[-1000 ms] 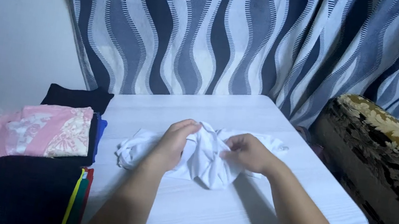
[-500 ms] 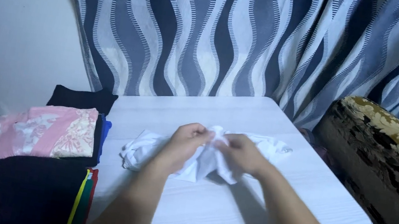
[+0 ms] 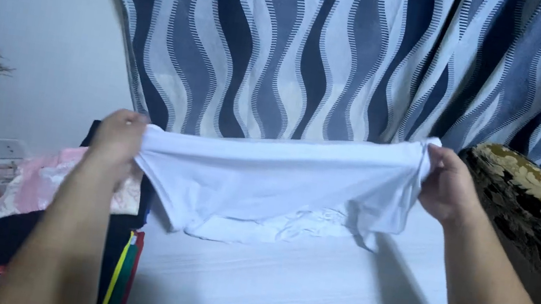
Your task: Fold a white t-shirt on a table.
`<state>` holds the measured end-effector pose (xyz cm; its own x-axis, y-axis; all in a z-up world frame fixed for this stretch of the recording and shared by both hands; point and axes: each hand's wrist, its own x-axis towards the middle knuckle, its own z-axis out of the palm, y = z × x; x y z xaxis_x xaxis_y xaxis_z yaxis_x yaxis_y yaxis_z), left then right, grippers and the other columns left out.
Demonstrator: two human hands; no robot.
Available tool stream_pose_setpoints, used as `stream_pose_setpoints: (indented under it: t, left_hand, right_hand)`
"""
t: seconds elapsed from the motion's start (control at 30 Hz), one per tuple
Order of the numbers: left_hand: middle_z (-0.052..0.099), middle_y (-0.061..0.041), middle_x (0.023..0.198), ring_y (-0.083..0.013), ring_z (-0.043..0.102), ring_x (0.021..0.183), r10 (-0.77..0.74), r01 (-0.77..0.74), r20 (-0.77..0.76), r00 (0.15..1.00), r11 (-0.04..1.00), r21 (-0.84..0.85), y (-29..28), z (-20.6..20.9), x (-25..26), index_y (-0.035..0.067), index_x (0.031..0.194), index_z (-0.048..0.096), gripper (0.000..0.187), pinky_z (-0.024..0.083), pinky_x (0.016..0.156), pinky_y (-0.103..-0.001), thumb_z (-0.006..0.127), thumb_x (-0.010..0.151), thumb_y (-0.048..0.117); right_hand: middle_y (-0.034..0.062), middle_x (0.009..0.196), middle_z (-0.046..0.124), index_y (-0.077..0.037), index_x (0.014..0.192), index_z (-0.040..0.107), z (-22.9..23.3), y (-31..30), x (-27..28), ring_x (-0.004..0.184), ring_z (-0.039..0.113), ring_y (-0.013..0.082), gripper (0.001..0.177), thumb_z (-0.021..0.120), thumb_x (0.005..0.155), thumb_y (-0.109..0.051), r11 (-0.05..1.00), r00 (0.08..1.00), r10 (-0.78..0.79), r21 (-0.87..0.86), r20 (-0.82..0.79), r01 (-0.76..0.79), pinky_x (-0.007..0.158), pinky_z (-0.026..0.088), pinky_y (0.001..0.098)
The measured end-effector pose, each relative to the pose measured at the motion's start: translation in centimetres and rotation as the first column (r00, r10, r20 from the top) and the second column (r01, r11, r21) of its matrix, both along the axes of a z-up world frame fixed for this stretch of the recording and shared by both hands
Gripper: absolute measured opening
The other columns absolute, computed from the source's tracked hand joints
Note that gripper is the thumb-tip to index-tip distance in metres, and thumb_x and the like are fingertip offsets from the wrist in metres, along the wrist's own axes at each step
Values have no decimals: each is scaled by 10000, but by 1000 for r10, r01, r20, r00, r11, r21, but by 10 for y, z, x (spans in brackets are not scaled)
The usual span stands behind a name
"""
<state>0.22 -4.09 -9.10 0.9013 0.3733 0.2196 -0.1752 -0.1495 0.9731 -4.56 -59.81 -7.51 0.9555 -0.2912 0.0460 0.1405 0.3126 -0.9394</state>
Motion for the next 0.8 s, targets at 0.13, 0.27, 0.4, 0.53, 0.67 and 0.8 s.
stream_pose_setpoints:
  t: [0.13,0.27,0.4,0.53,0.67,0.8]
  left_hand:
    - [653,-126,1014,-194,644,840,-99,101,19,995,978,-183,11,37,-27,10,1200,620,245,569,758,-366,517,1042,167]
    - [660,-140,1056,-216,680,884,-167,163,14,986,934,-318,-2,63,-62,7,1242,617,284,602,820,-404,459,1019,84]
    - [652,-172,1095,-269,677,938,-223,206,-39,974,944,-258,-7,65,-75,-27,1252,622,320,596,844,-424,469,971,-40]
    - [676,-195,1139,-291,702,977,-202,186,-125,971,974,-132,-2,57,-78,-34,1199,656,340,604,879,-420,460,928,-92]
    - [709,-219,1147,-289,714,990,-82,97,-139,987,989,109,15,49,-75,-41,1135,714,341,589,914,-388,444,935,-97]
    - [710,-245,1146,-310,701,998,-69,84,-118,991,989,120,37,40,-56,-53,1132,723,353,570,903,-399,424,949,-96]
  right_hand:
    - [128,1247,590,-101,1326,550,23,0,-6,1178,598,272,492,619,844,-173,971,955,229,21,188,-237,1121,435,533]
    - [167,1244,573,-144,1307,500,32,16,-11,1116,631,328,602,631,727,-56,981,984,175,-85,20,-173,1046,490,580]
    - [256,1214,629,-50,1358,570,12,39,-20,1005,640,402,640,657,724,-76,876,938,261,-353,-227,-329,935,577,576]
    - [233,1262,703,-72,1370,591,-23,44,-21,1114,707,356,684,791,719,-136,489,830,280,-673,-483,-556,1017,577,466]
    - [192,1368,671,-80,1409,596,-46,14,-7,1209,659,340,810,871,665,-244,96,672,122,-666,-730,-740,1078,543,432]
    - [247,1382,653,-23,1436,603,-18,-2,-6,1274,666,410,748,750,825,-428,235,758,-182,-777,-626,-584,1082,532,522]
